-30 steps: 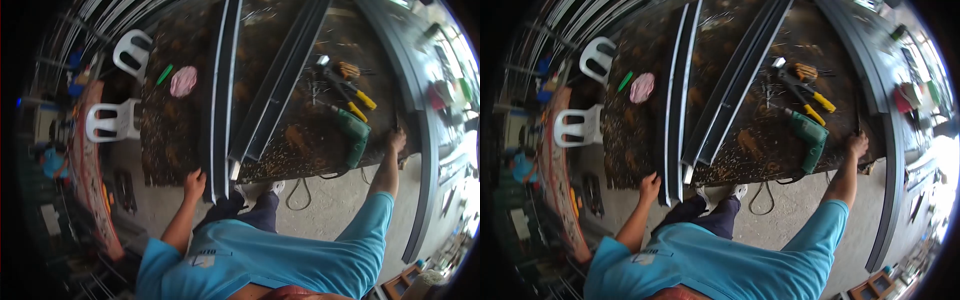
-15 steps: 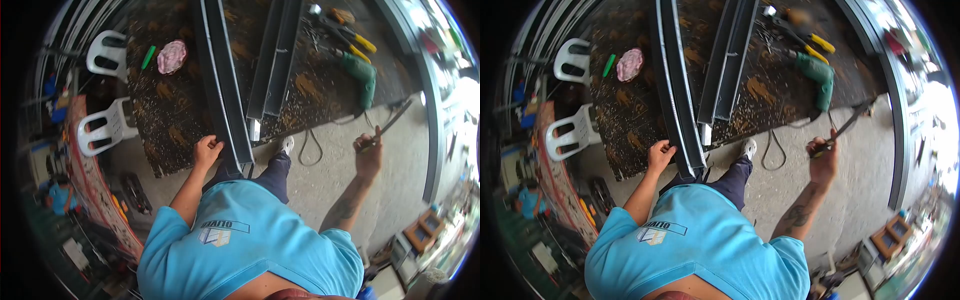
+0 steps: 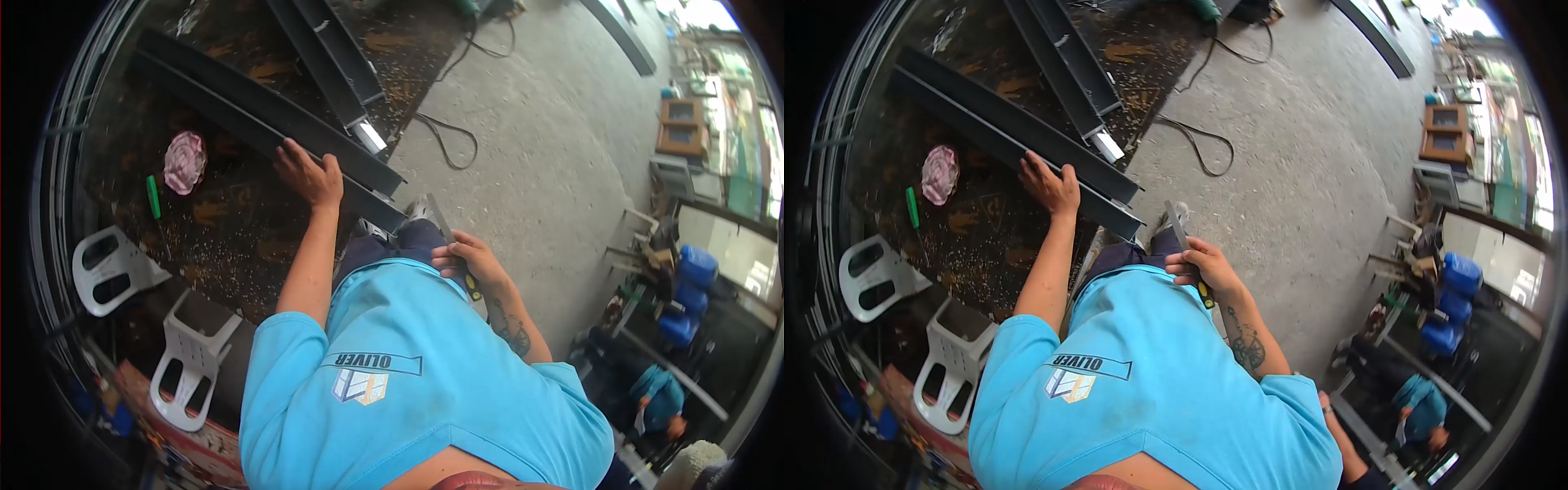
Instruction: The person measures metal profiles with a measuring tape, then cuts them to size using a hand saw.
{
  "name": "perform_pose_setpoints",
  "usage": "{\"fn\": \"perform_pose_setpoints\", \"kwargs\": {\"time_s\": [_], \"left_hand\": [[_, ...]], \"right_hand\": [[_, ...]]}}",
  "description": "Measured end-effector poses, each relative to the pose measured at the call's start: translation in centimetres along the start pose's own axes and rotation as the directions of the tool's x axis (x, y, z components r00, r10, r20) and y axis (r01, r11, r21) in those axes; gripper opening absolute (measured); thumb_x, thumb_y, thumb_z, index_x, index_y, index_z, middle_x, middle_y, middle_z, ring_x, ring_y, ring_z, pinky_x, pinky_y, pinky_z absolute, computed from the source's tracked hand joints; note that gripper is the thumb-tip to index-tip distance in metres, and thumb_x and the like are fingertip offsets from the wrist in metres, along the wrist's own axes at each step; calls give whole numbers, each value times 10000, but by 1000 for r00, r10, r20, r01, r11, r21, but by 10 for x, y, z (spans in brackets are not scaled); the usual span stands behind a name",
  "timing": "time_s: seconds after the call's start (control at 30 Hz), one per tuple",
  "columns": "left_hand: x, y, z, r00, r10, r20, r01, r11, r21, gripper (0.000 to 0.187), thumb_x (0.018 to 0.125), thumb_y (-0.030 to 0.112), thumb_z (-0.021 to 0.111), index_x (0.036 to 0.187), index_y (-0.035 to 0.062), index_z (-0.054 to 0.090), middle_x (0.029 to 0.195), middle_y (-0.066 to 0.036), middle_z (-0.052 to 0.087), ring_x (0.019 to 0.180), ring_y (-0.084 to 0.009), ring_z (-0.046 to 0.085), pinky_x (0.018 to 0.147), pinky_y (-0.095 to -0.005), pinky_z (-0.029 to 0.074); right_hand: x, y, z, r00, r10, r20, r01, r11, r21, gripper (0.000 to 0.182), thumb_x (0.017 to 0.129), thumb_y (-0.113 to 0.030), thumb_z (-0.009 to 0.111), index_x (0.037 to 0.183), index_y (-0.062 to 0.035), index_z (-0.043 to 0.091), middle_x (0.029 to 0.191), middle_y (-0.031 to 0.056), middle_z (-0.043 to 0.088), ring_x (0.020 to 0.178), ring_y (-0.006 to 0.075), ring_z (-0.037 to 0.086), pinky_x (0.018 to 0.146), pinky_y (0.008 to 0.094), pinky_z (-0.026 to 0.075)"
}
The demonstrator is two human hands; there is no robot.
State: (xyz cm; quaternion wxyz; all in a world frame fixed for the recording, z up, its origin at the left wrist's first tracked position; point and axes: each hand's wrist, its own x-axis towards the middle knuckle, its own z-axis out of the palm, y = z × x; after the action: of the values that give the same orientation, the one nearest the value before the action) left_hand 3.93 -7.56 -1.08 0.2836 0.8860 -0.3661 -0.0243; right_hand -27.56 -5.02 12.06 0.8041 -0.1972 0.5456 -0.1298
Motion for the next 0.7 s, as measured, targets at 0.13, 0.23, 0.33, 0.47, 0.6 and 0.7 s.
{"fn": "perform_pose_setpoints", "kwargs": {"time_s": [0.13, 0.23, 0.33, 0.47, 0.6, 0.7], "left_hand": [[-28, 2, -15, 999, -13, 46, 11, 998, 62, 825, 836, 363, 547, 1514, 15, 231, 1522, -306, 258, 1376, -551, 238, 1143, -598, 178], [-28, 1, -14, 977, 154, -149, -159, 987, -23, 773, 782, 312, 622, 1419, -57, 383, 1428, -300, 413, 1330, -458, 372, 1142, -539, 233], [-29, 19, -34, 969, 162, -188, -177, 982, -63, 475, 680, 155, 692, 1085, -40, 539, 1036, -236, 580, 990, -428, 550, 914, -500, 418], [-26, -18, -6, 944, 229, -236, -275, 944, -183, 570, 691, 206, 754, 1159, -46, 548, 1079, -261, 615, 977, -445, 602, 881, -532, 467], [-2, -70, 58, 901, 279, -332, -271, 960, 70, 736, 754, 340, 683, 1336, -68, 493, 1248, -319, 569, 1084, -492, 574, 975, -533, 440], [-10, -36, 38, 843, 353, -406, -270, 930, 249, 559, 843, 339, 635, 1267, -9, 531, 1133, -221, 614, 978, -403, 602, 870, -485, 459]], "right_hand": [[3, 46, -15, 982, 185, -25, -166, 924, 344, 294, 1019, -149, 402, 1267, -7, 473, 778, 71, 642, 527, 106, 536, 427, 220, 488], [-7, 53, -13, 951, 309, 8, -265, 801, 536, 213, 1040, -258, 412, 1051, -65, 499, 703, 51, 609, 510, 93, 515, 390, 220, 450], [-4, 80, -26, 946, 316, -67, -244, 836, 492, 297, 999, -301, 501, 878, -44, 588, 720, 30, 607, 537, 101, 527, 419, 250, 468], [-11, 126, -63, 991, 114, -69, -28, 685, 728, 286, 993, -293, 511, 878, -39, 575, 737, 80, 597, 609, 132, 564, 444, 269, 485], [-52, 151, -103, 966, -56, -251, 240, 540, 807, 288, 1005, -271, 499, 882, -20, 571, 759, 78, 616, 619, 145, 605, 502, 269, 569], [-43, 190, -141, 959, -41, -281, 269, 445, 854, 311, 1009, -279, 488, 875, -13, 579, 756, 80, 626, 557, 143, 599, 470, 277, 567]]}}
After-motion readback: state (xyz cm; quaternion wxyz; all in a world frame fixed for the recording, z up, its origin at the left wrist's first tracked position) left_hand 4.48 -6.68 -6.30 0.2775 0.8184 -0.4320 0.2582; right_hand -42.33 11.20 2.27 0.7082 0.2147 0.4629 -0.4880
